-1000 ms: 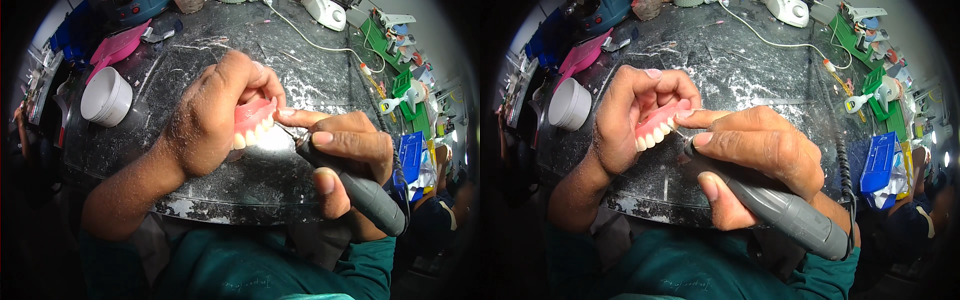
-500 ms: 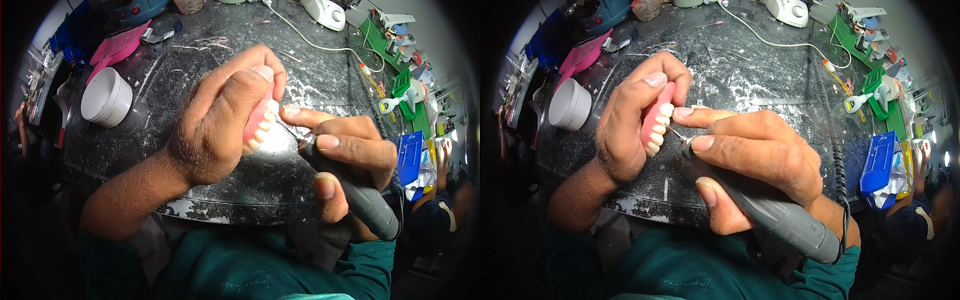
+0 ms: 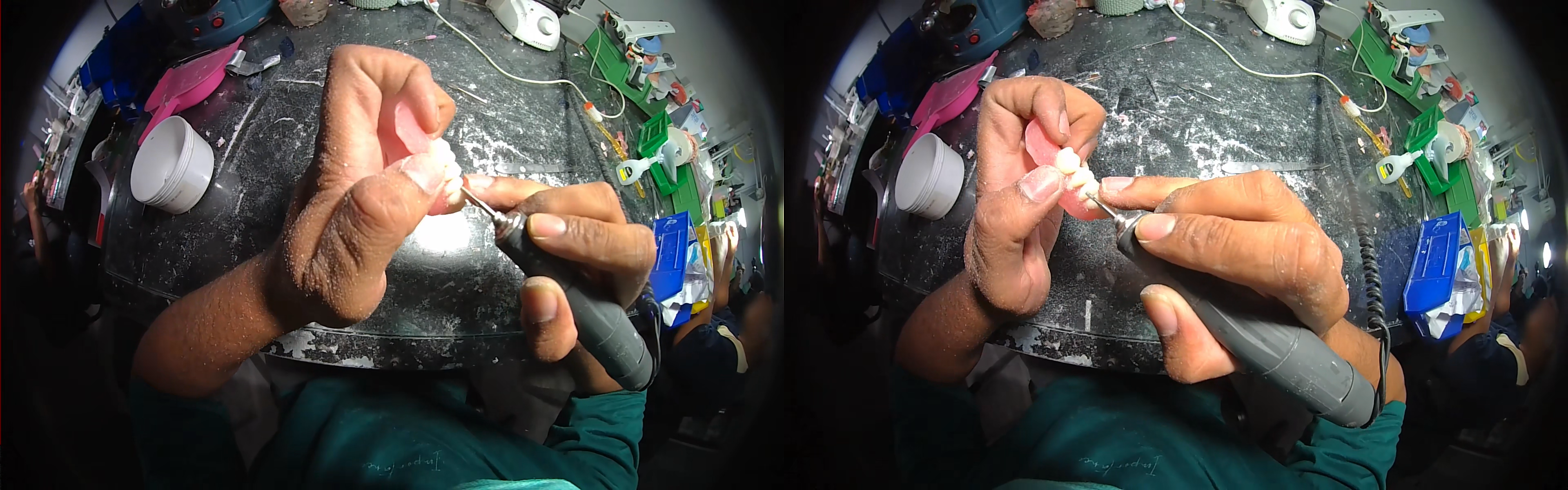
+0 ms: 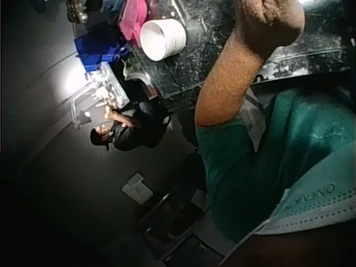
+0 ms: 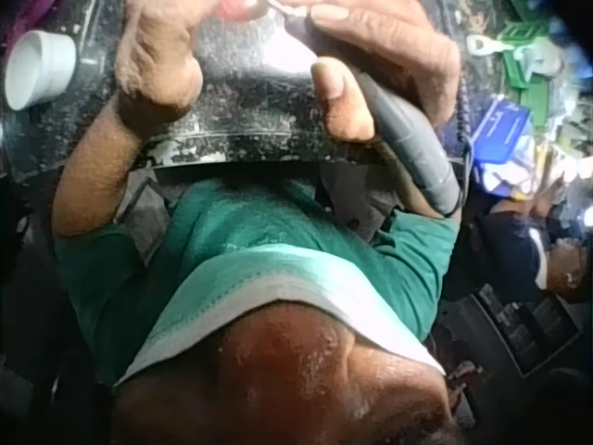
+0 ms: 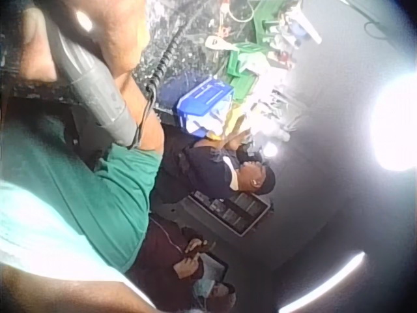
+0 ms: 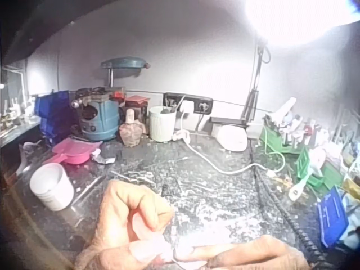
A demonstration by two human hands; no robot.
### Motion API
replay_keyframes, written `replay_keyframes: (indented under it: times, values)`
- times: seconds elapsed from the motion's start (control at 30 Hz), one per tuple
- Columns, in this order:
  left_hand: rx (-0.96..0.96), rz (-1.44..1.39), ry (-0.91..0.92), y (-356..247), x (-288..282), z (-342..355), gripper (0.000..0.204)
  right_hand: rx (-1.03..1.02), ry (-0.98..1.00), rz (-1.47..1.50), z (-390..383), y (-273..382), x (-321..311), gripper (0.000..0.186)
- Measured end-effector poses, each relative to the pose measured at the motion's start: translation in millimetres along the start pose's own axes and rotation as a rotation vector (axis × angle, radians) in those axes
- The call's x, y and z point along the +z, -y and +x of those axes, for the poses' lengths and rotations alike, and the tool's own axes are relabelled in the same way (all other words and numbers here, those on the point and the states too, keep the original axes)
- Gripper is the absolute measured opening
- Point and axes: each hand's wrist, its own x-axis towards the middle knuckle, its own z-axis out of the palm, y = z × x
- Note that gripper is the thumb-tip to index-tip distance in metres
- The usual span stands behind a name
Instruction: The person grinds a denture using a rotary tool, changes the bit on the rotary tool, and carves around the denture teeth with the rotary tool.
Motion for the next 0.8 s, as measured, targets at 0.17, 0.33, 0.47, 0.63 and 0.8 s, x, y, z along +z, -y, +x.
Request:
replay_keyframes:
  times: [0.17,0.33,0.47,0.63,0.8]
  values:
    - [0.042,0.025,0.003,2.7,-1.1,0.4,0.037,0.029,0.023,-0.009,0.5,3.4,-2.0,0.032]
    - [0.058,0.028,0.028,3.7,-2.7,0.9,0.037,0.030,0.012,-0.010,0.3,2.8,-0.8,0.029]
    - [0.038,0.011,0.019,2.3,-1.5,0.2,0.037,0.026,0.009,-0.027,0.4,0.9,-0.1,0.029]
    - [0.023,0.010,0.025,2.3,-1.5,0.2,0.037,0.010,0.017,-0.035,1.4,-1.4,-1.1,0.028]
    - [0.009,0.003,0.016,1.1,-0.5,0.1,0.037,0.002,0.003,-0.030,1.6,-0.8,0.3,0.028]
